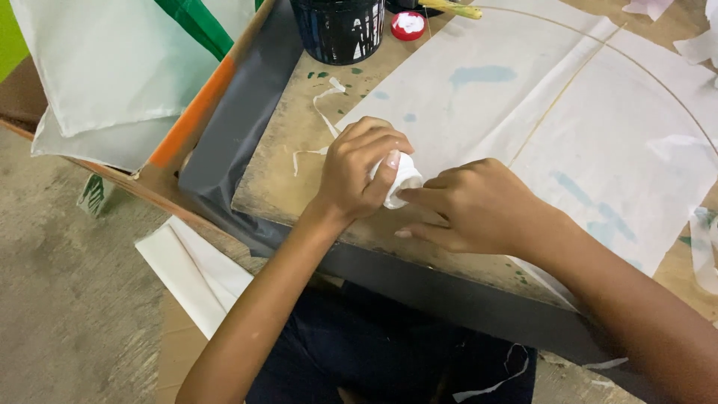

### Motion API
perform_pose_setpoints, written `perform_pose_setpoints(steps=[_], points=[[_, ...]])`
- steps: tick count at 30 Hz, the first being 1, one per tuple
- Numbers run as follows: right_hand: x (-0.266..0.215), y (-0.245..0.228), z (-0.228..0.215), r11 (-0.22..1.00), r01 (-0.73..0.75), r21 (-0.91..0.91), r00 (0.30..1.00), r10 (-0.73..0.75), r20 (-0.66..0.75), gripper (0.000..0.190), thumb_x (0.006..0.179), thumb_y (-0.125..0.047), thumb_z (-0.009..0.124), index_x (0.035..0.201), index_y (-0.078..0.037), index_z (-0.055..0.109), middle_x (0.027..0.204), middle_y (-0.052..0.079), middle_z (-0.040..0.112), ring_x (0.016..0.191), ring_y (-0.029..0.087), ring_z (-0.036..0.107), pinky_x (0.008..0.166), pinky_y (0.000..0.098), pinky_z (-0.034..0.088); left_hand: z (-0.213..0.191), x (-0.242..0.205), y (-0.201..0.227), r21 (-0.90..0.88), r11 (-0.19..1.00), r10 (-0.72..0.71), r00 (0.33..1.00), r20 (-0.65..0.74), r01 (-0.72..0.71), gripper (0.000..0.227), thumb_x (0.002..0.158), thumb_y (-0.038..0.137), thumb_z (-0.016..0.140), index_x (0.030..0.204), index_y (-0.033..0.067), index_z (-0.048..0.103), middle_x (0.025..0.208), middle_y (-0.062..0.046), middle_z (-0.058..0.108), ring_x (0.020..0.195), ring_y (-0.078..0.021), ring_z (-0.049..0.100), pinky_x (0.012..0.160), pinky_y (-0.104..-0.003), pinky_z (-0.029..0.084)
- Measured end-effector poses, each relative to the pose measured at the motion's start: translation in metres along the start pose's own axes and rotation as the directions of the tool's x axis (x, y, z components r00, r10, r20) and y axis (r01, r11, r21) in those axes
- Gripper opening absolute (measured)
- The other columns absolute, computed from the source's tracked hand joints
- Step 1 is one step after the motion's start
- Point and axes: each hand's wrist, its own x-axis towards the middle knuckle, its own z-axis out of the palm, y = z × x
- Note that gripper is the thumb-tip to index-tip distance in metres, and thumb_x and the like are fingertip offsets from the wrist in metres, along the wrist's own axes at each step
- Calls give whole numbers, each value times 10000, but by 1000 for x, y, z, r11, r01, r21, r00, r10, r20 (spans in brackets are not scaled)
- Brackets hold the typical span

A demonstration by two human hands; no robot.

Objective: Assembling a kite by applying glue to paper and attaching wooden frame sticks.

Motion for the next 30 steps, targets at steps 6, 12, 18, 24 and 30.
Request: perform_pose_setpoints(steps=[6, 12, 18, 24, 30], points=[[-3, 3, 14, 994, 17, -112, 1000, -15, 18, 446, 853, -577, 667, 1085, -201, 728, 793, 38, 782, 608, 190, 732, 530, 311, 565, 3, -3, -6, 34, 998, 44, 999, -13, -44, 461, 995, 440, 348, 862, 222, 732, 780, 40, 722, 896, -182, 688, 863, -330, 541], [-2, 3, 3, 989, 62, -137, 997, -68, -41, 396, 824, -545, 705, 1060, -234, 769, 776, 29, 785, 582, 192, 719, 516, 293, 546, 1, -1, -2, -7, 1000, 1, 1000, -25, -1, 473, 992, 455, 355, 851, 207, 731, 785, 17, 731, 904, -189, 692, 867, -334, 541], [-3, 5, 12, 992, 60, -109, 992, -72, -105, 390, 850, -547, 691, 1072, -233, 758, 774, 30, 782, 567, 172, 702, 509, 261, 527, 2, -2, -2, 9, 1000, 12, 999, -30, -12, 435, 992, 424, 379, 861, 201, 729, 798, 16, 729, 909, -199, 688, 864, -340, 538], [-1, 3, 1, 997, 76, -4, 984, -76, -163, 349, 808, -493, 759, 982, -195, 802, 647, 35, 750, 465, 175, 643, 451, 260, 496, 0, 0, -3, -21, 999, -29, 999, -19, 29, 476, 976, 452, 356, 849, 194, 734, 802, 0, 740, 903, -196, 693, 867, -344, 542], [0, 15, -1, 853, 32, 521, 948, 139, -286, 356, 869, -285, 725, 1170, -99, 761, 530, 69, 677, 388, 207, 569, 442, 326, 529, -5, -6, -21, -179, 953, -276, 946, -173, 245, 484, 1000, 359, 298, 916, 198, 746, 858, -21, 765, 920, -208, 710, 904, -325, 524]])
